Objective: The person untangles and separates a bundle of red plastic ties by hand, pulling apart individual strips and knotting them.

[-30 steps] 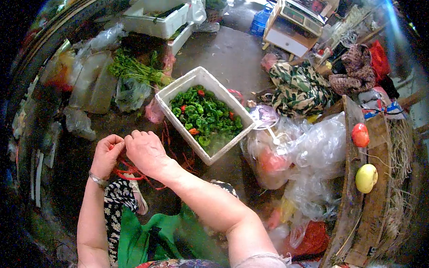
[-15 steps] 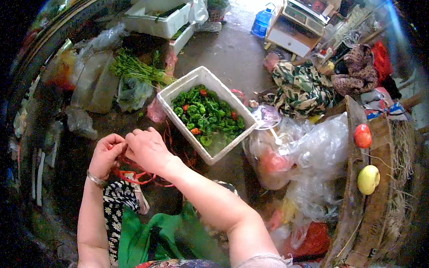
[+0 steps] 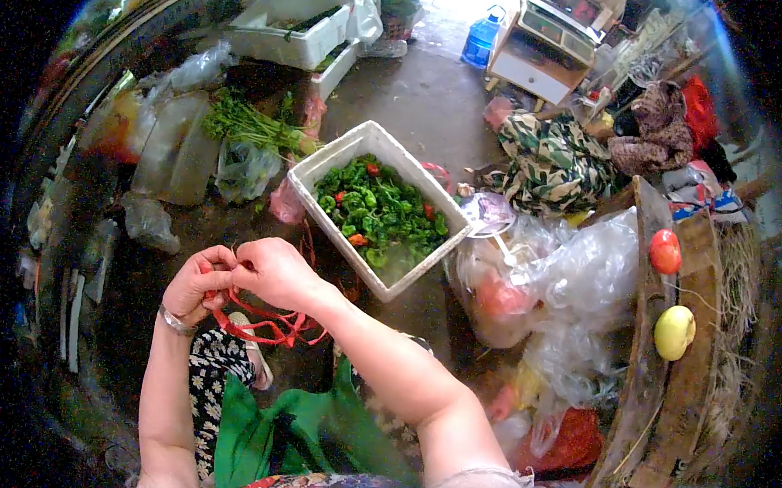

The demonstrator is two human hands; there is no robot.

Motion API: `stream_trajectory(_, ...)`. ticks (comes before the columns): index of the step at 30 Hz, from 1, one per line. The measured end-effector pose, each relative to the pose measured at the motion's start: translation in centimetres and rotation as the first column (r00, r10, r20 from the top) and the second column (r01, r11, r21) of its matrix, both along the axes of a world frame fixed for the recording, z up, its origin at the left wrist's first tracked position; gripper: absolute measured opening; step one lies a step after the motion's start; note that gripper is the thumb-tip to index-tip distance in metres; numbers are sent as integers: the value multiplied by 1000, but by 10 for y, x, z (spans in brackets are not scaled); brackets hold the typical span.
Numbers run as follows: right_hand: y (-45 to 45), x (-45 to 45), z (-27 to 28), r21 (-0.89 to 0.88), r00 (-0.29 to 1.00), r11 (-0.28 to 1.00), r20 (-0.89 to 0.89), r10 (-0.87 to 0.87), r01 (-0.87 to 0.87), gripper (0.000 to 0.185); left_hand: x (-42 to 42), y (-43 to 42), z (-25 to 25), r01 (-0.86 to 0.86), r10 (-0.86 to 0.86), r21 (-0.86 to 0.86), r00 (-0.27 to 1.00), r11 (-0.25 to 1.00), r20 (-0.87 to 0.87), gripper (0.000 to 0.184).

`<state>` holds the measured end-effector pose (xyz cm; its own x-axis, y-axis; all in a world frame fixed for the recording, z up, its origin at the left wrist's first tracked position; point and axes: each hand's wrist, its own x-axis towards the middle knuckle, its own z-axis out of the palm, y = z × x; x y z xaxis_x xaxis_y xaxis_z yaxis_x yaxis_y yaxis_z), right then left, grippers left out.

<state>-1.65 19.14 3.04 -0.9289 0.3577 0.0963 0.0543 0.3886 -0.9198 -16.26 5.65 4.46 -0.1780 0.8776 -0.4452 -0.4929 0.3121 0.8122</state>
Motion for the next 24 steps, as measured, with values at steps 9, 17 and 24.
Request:
stream_trajectory(9, 2, 2, -8, -158, 1000, 987, 2, 14, -14, 23, 9, 6, 0, 30, -29, 18, 999, 999, -32, 15)
stream_trajectory(17, 5, 0, -14, -371, 994, 928, 106, -1, 41, 28, 25, 5, -2, 47, 61, 150, 762, 988, -645, 12)
stream_trajectory(24, 5, 3, -7, -297, 995, 954, 102, -16, 46, 19, 23, 3, 9, 0, 38, 69, 837, 998, -546, 4)
